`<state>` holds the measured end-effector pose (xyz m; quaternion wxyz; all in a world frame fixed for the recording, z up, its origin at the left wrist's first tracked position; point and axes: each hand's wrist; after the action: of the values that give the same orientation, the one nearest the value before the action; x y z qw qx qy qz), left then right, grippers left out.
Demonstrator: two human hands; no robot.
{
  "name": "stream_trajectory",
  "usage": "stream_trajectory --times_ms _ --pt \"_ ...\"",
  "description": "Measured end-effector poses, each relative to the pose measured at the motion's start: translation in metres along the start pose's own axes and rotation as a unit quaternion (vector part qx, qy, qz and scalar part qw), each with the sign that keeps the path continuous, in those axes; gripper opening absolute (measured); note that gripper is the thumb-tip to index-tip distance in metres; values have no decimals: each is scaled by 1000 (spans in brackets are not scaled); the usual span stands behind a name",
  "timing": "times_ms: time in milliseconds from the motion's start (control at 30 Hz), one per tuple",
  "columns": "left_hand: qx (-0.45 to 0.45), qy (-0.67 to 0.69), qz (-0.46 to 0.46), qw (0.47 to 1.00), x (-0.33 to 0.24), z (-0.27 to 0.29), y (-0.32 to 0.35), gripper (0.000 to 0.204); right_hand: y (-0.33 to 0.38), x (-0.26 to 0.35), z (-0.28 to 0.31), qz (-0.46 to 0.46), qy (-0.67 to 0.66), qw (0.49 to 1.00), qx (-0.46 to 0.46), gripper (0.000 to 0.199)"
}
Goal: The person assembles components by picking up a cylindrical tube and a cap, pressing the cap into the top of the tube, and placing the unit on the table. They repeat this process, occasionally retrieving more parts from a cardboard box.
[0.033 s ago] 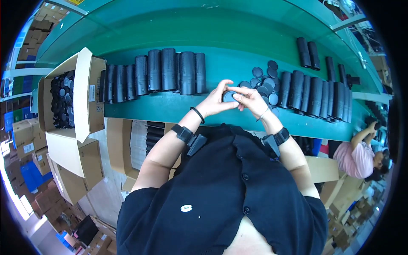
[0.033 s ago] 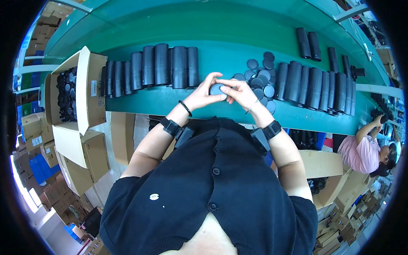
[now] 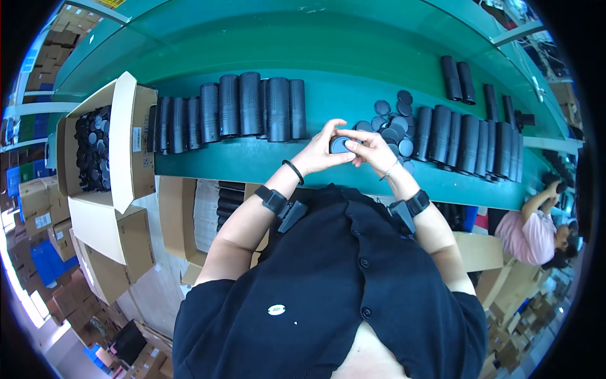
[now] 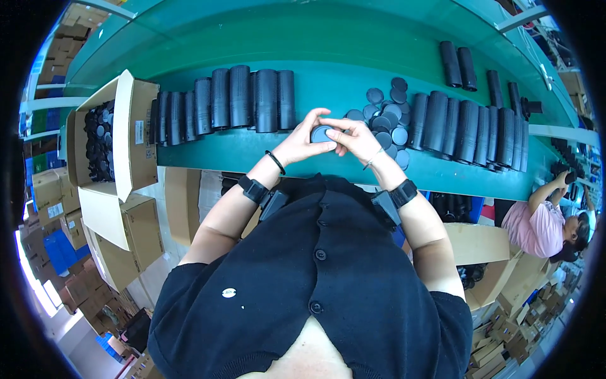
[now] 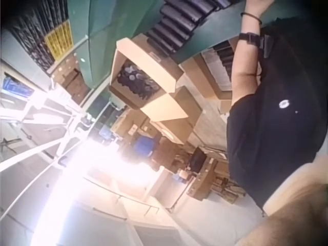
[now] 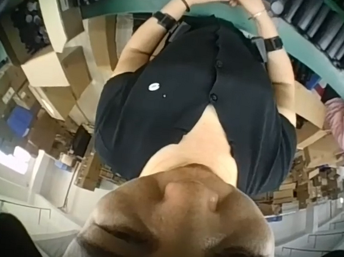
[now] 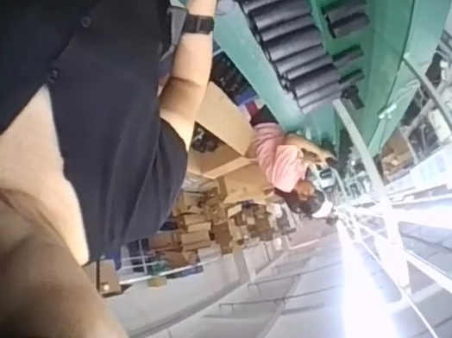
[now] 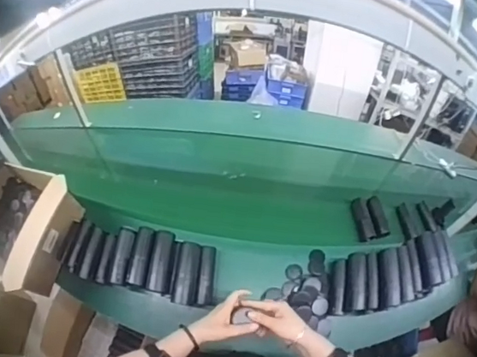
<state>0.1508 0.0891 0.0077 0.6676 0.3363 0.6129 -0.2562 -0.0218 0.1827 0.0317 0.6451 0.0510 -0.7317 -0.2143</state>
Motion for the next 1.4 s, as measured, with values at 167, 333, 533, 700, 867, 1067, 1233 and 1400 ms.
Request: stream_trajectory --times_ms 167,333,533,700,867,1067,1233,1400 --pt "11 6 8 1000 2 5 -2 76 -3 10 -10 -49 3 999 3 31" --pt "-4 25 35 999 -7 11 -5 77 -16 19 -10 -62 33 997 5 29" --pt "37 56 11 998 -4 13 1 73 -11 11 -1 -93 -67 993 12 33" --pt "-3 92 40 995 -6 10 -1 67 -12 7 3 -111 -126 985 41 40" --pt "-4 137 74 988 -8 10 -11 66 -15 10 0 -157 -178 971 25 40" --pt "-48 68 -14 996 -15 -1 -11 68 -12 9 -12 -38 -50 996 -67 30" --pt "-27 97 44 994 -12 -4 -23 61 -23 2 10 -127 -170 977 -10 37" --pt "-23 157 71 985 -12 -6 -23 61 -13 -10 7 -122 -266 956 -5 38"
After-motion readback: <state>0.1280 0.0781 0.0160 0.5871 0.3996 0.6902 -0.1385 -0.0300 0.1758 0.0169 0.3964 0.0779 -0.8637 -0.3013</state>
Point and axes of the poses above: each hand's wrist, its own y-axis away from the middle knuckle, its own z-axis out of the back of the hand, x = y × z, and after that the axes turned 11 degrees about -x, right-handed
